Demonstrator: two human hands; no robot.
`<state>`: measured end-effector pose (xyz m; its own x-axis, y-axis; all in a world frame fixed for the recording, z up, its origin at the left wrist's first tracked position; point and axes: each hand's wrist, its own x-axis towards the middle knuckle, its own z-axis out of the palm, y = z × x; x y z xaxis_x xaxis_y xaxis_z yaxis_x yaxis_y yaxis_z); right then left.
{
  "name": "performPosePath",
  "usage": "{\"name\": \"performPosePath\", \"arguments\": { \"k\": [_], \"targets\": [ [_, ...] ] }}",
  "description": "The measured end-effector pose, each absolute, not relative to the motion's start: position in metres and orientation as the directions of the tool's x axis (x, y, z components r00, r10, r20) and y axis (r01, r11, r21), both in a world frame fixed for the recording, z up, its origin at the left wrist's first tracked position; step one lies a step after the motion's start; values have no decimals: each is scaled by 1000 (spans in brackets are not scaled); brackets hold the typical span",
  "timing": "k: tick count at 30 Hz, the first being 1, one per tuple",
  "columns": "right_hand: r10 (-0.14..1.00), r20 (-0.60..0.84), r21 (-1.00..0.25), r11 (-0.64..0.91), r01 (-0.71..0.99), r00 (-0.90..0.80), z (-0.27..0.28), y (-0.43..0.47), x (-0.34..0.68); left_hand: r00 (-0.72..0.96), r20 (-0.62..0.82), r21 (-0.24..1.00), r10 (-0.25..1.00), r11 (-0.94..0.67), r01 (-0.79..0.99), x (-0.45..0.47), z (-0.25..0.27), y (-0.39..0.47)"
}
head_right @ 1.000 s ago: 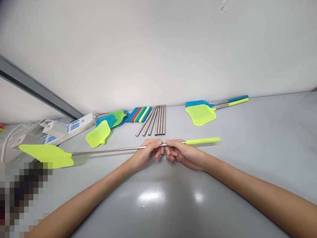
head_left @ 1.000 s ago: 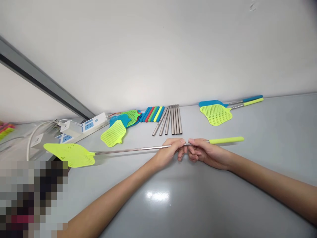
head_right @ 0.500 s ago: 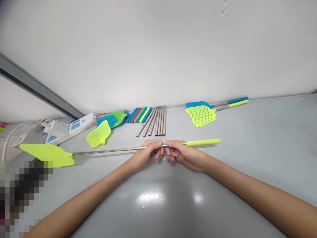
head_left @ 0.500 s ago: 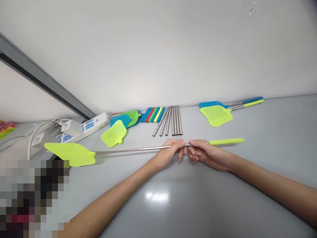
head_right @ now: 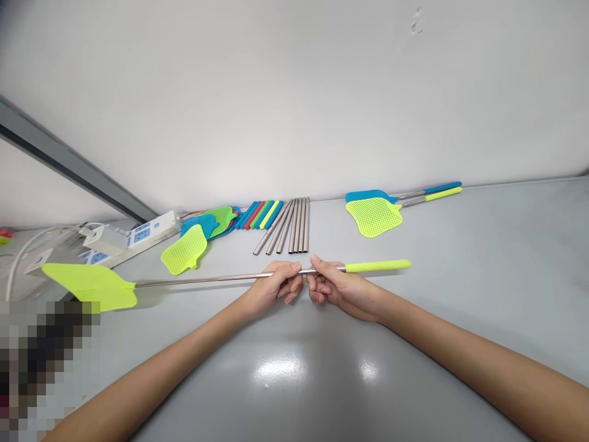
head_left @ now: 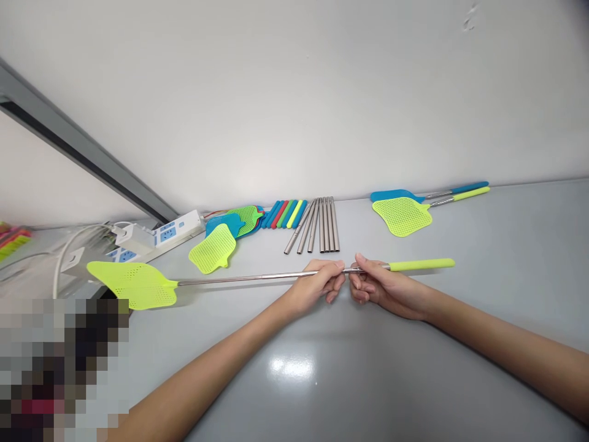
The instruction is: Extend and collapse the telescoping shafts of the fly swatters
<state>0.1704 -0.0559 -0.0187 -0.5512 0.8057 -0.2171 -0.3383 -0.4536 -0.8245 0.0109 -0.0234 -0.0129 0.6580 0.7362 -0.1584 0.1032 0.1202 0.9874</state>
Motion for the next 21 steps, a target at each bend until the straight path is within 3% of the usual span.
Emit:
{"name": "performPosePath", "arguments": {
  "k": [10,21],
  "targets": [
    [841,-158,-854,-379,-356,-517,-20,-56,170,668,-117,985,735,-2,174,10,-12,-25],
    [876,-219,-886,-363,-288,-431,-18,-59,166,657,-116,964,745,-74,255,10,-7,-27]
  ]
}}
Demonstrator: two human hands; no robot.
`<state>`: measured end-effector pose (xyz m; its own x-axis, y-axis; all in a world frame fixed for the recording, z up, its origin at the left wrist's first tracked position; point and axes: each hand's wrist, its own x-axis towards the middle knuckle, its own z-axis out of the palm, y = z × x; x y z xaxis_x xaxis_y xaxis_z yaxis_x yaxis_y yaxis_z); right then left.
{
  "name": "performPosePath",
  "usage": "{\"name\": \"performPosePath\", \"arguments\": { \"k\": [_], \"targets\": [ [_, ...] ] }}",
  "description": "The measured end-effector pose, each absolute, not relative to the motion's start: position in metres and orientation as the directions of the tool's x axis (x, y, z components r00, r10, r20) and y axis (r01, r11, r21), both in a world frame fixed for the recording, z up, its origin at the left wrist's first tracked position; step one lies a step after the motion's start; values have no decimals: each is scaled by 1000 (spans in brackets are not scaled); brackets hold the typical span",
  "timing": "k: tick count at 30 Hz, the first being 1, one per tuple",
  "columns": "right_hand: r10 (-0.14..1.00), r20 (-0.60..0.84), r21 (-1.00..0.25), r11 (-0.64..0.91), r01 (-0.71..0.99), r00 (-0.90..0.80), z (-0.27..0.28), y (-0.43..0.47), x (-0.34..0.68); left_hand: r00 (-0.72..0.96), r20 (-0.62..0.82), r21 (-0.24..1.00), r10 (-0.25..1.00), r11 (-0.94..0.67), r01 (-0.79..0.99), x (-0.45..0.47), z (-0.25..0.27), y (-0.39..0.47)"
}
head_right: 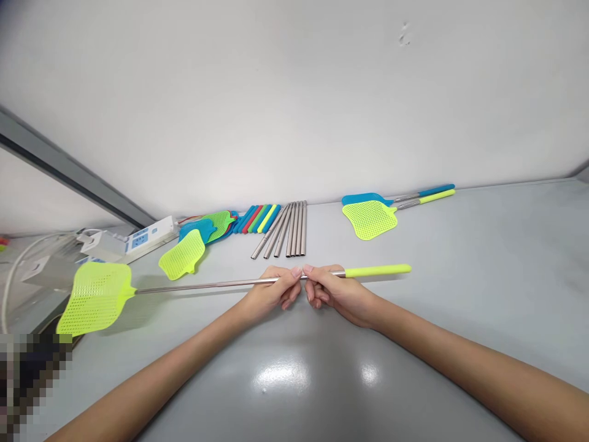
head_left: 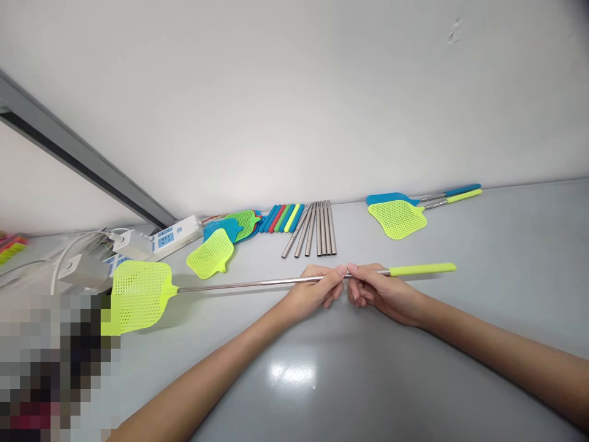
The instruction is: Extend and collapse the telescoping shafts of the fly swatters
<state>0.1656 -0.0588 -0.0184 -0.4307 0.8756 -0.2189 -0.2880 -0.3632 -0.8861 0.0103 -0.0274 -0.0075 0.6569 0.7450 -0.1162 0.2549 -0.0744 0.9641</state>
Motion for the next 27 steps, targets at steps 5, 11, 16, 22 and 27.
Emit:
{"name": "performPosePath", "arguments": {
  "k": [5,11,16,22,27],
  "targets": [
    [890,-218,-900,-343,-269,-401,-21,-58,165,659,-127,962,741,-71,265,10,-10,-29],
    [893,-219,-903,-339,-266,-394,-20,-58,165,659,-102,966,745,-83,243,11,-9,-28],
    [893,-217,-894,-343,-286,-394,-18,-59,165,664,-92,978,742,-60,202,12,-9,-27],
    [890,-204,-892,-341,-296,-408,-18,-58,165,649,-113,978,752,-30,205,12,-11,-26],
    [887,-194,-884,-343,-318,-418,-17,-58,165,659,-105,982,745,-26,185,12,-12,-26]
  ]
}}
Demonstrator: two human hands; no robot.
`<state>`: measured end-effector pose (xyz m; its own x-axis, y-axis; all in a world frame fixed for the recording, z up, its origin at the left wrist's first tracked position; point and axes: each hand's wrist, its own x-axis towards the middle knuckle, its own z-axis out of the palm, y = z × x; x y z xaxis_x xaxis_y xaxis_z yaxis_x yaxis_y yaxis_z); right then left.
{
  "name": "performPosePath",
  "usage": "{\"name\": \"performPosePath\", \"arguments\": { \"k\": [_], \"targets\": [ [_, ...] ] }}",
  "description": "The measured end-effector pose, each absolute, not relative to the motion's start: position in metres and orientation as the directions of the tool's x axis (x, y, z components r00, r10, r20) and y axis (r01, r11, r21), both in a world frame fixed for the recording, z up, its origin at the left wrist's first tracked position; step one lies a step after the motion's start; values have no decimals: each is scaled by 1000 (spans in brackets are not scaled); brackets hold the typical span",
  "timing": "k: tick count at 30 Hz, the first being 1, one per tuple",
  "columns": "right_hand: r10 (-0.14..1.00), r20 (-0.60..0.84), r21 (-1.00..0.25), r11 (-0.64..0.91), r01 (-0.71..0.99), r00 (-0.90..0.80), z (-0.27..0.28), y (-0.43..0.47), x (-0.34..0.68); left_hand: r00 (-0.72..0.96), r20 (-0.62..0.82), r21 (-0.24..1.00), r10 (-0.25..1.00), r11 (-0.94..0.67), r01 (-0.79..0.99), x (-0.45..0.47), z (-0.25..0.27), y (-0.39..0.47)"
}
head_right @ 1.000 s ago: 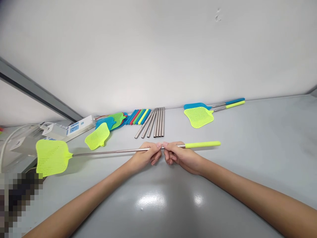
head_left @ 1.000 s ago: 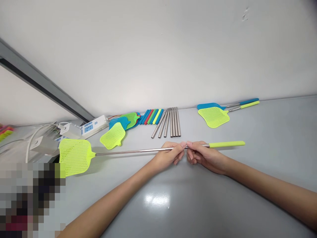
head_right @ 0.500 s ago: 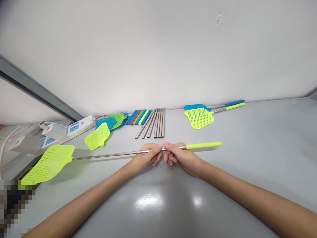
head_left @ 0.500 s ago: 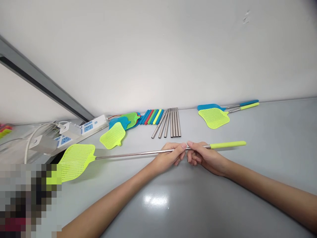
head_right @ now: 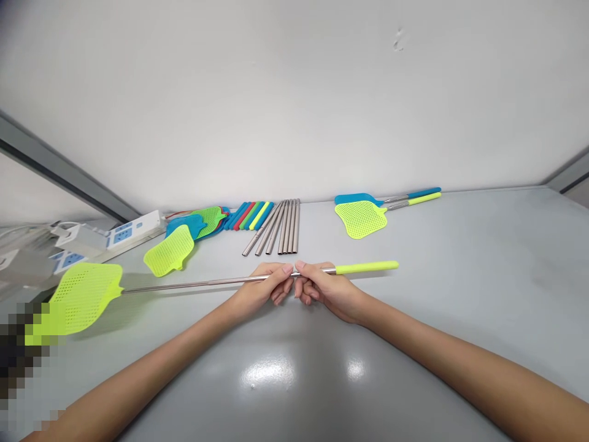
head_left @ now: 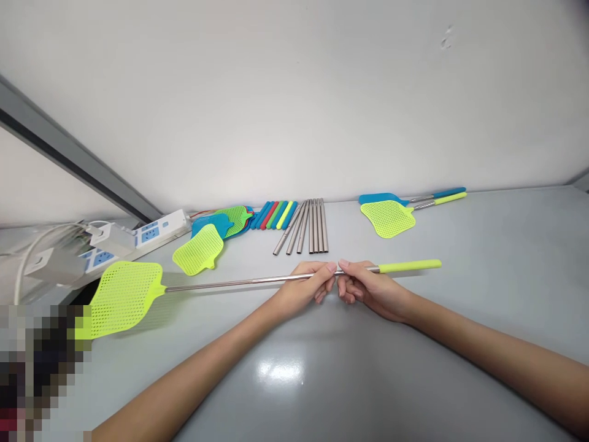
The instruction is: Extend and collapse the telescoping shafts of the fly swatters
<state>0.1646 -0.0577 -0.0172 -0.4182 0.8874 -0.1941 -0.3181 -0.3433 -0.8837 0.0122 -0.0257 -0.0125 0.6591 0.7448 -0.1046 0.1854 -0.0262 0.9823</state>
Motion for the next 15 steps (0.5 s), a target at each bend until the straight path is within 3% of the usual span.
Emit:
{"name": "performPosePath", "arguments": {
  "k": [10,15],
  "targets": [
    [882,-180,-872,-348,-344,-435,-19,-57,165,698,-103,987,708,-14,159,12,-8,-25],
    [861,-263,-802,-446,-397,-435,-16,-56,166,665,-204,976,719,198,86,14,-8,-23]
  ]
}}
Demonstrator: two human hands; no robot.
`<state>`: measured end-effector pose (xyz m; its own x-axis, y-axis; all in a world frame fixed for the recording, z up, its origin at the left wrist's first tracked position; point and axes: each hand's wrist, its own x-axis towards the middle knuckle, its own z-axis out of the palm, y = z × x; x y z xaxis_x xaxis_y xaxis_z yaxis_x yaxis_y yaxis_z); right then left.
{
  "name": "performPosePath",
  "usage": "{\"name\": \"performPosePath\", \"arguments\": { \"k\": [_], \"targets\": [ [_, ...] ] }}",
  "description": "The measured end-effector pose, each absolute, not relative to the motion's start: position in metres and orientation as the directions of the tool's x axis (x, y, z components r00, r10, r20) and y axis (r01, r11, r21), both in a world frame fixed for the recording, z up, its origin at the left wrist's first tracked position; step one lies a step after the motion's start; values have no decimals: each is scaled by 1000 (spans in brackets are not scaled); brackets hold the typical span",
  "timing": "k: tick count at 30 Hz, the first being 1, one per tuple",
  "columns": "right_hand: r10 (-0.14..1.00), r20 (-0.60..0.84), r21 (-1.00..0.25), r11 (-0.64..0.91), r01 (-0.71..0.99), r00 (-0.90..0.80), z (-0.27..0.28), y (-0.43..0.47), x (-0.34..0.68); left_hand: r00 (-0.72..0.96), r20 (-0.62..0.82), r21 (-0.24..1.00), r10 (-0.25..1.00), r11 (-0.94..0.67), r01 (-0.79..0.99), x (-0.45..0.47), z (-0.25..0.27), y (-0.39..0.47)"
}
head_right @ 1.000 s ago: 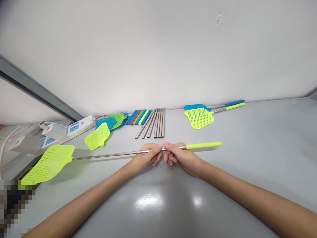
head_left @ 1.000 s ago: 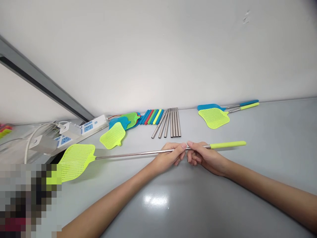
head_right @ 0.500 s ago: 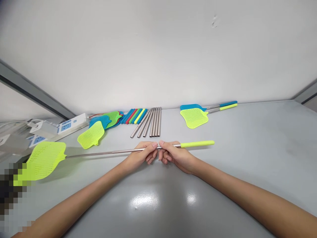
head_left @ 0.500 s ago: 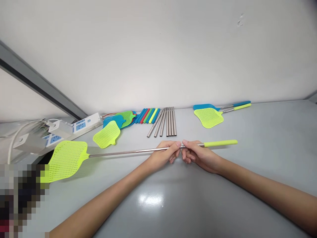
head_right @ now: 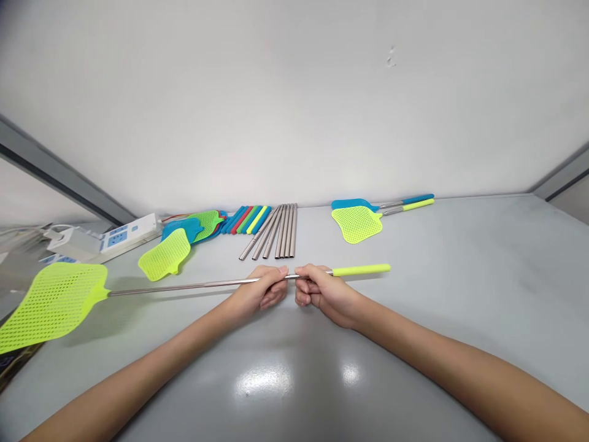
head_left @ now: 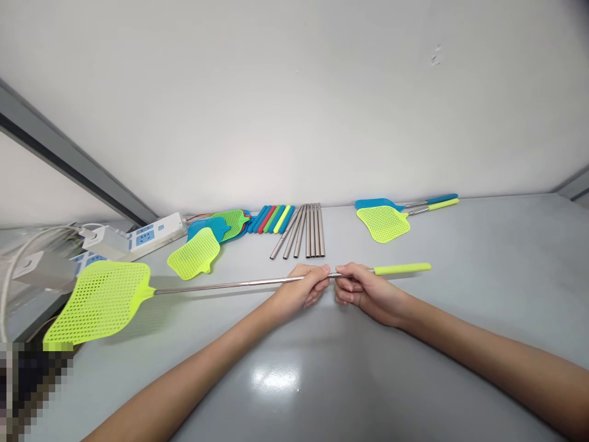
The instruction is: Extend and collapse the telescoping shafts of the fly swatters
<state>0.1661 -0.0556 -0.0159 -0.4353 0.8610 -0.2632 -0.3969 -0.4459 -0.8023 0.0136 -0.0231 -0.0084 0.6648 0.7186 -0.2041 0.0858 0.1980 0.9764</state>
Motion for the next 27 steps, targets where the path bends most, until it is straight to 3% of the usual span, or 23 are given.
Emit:
{"name": "performPosePath", "arguments": {
  "k": [7,27],
  "targets": [
    [832,-326,-739,-520,-427,-448,-8,-54,168,667,-296,933,683,356,50,9,3,-18],
    [888,-307,-734,-450,-509,-342,-4,-48,174,668,-254,961,700,258,95,-11,5,3]
  ]
}}
